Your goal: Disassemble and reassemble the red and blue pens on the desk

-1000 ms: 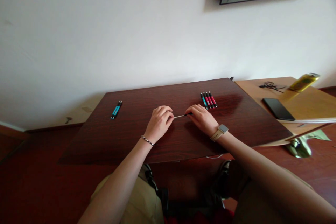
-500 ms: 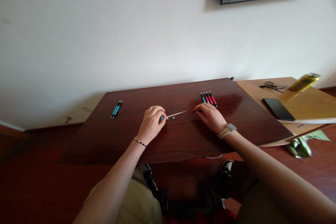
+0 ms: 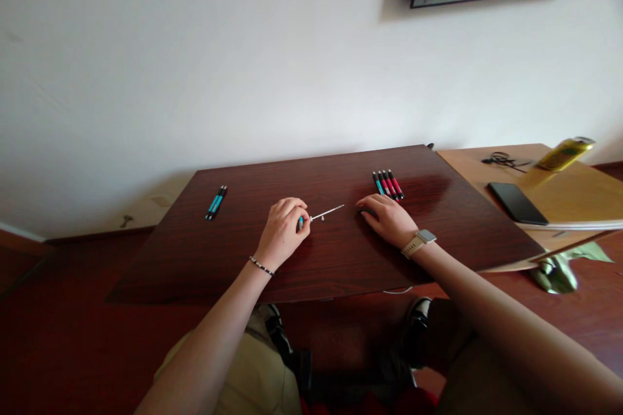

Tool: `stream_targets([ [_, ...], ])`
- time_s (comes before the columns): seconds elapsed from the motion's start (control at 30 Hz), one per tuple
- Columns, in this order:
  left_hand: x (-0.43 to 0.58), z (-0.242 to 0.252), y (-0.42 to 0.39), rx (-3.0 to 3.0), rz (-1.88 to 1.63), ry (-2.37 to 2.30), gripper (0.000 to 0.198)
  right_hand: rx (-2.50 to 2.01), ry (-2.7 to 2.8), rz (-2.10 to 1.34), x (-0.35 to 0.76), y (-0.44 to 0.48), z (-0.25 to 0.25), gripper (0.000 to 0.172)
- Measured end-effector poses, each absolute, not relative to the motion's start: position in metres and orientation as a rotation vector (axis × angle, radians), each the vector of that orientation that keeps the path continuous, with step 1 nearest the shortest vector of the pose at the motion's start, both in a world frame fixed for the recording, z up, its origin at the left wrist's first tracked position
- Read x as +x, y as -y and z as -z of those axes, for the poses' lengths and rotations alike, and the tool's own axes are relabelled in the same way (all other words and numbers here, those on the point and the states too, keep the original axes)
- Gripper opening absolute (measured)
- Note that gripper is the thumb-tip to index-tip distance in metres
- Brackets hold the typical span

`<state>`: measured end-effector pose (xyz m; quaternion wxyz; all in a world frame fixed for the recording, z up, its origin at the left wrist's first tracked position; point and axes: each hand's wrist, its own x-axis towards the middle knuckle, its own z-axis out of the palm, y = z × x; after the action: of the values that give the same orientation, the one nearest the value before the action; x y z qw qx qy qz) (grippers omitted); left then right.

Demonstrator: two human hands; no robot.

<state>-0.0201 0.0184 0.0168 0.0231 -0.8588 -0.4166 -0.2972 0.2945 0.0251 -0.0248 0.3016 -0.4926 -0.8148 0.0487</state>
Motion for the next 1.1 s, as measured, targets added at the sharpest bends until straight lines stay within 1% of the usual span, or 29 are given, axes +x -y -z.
stream_targets([
  [0.1,-0.019,-0.017,-0.018,-2.651,0.922,1.321,0.012,-1.232,2.119,-0.163,0.282,-0.016,0.016,0.036],
  [0.23,-0.016,-0.020,-0.016,-2.646,0.937,1.345,0.012,-1.124,2.204,-0.314,0.264,-0.004,0.009,0.064],
  [0.3,-0.015,-0.022,-0.014,-2.651,0.951,1.344,0.012,-1.105,2.243,-0.328,0.256,-0.001,0.009,0.070],
  [0.37,-0.013,-0.023,-0.012,-2.664,0.963,1.341,0.012,-1.120,2.251,-0.313,0.251,0.000,0.010,0.067],
  [0.47,-0.012,-0.024,-0.009,-2.704,0.986,1.324,0.012,-1.145,2.233,-0.289,0.247,-0.001,0.011,0.057],
  [0.53,-0.011,-0.023,-0.007,-2.759,1.001,1.307,0.011,-1.147,2.221,-0.290,0.247,-0.002,0.011,0.055],
  [0.7,-0.006,-0.017,0.001,-2.952,1.028,1.312,0.009,-1.158,2.200,-0.295,0.248,-0.004,0.012,0.054],
  [0.8,-0.001,-0.015,0.005,-3.114,0.981,1.186,0.018,-1.148,2.200,-0.300,0.245,-0.005,0.011,0.054],
  [0.9,0.002,-0.013,0.007,-3.188,0.904,1.073,0.019,-1.100,2.227,-0.325,0.239,-0.006,0.012,0.054],
  [1.1,0.004,-0.006,0.006,-3.196,0.776,1.042,0.017,-1.156,2.252,-0.276,0.238,-0.015,0.024,0.061],
])
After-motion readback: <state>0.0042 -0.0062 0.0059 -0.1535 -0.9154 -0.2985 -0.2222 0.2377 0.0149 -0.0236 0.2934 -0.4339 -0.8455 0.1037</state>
